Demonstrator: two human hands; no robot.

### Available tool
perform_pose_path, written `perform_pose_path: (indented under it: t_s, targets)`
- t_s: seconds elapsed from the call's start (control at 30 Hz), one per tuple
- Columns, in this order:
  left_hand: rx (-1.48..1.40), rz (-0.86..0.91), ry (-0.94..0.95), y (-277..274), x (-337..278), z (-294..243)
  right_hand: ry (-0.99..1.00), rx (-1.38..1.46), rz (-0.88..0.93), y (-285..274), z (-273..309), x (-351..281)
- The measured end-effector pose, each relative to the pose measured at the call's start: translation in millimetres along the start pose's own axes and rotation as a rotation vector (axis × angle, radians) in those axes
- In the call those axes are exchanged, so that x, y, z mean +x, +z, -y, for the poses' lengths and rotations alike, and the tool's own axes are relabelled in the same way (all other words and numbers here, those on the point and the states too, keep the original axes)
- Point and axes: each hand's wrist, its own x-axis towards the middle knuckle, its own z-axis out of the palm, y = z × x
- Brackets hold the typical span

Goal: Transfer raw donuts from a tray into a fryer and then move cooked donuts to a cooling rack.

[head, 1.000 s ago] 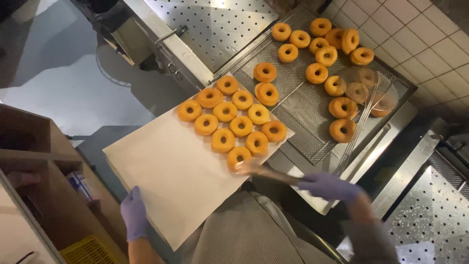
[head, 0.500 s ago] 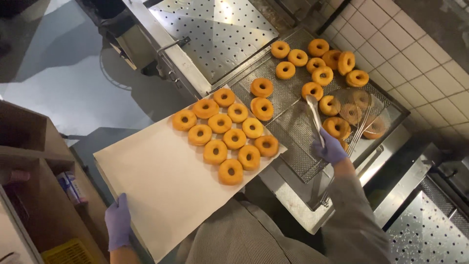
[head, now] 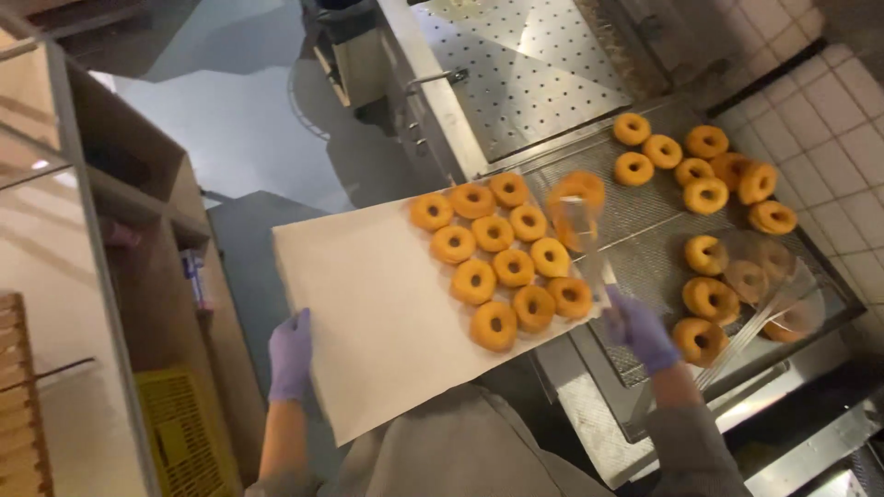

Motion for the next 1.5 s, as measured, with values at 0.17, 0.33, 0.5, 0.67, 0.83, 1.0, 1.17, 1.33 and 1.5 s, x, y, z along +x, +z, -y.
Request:
perform_pose_path:
  t_s: [0.17,0.33,0.5,0.67,0.83,1.0,1.17,1.33,1.5]
  targets:
    - [0.198,-0.067,0.237,15,33,40,-0.055,0.076,0.659,176,60,-27]
    - [0.130,-0.026,0.122,5,6,7,0.469,0.472,0.684,265,93,0]
    - [0.124,-0.042,0.142,9,21,27,0.513,0.400,0.695,186,94,26]
    - [0.180,-0.038,0.125,8,22,28,-0.103,0.240,-0.010,18,38,92]
    - [0.188,-0.013,0.046,5,28,34,0.452,0.940,0.116,-99,-44,177]
    - [0.187,-0.021,-0.016,0,9,5,0.451,1.048,0.186,-104,-65,219]
    - [0.165,-0.052,0.061,2,5,6,0.388,0.851,0.013,-116,-88,225]
    - [0.174,-0.036,0.009,4,9,13,0.410,0.519,0.022,-67,18,97]
    - [0.135,-0.046,0.054,5,12,18,0.235,0.421,0.450,49,53,-18]
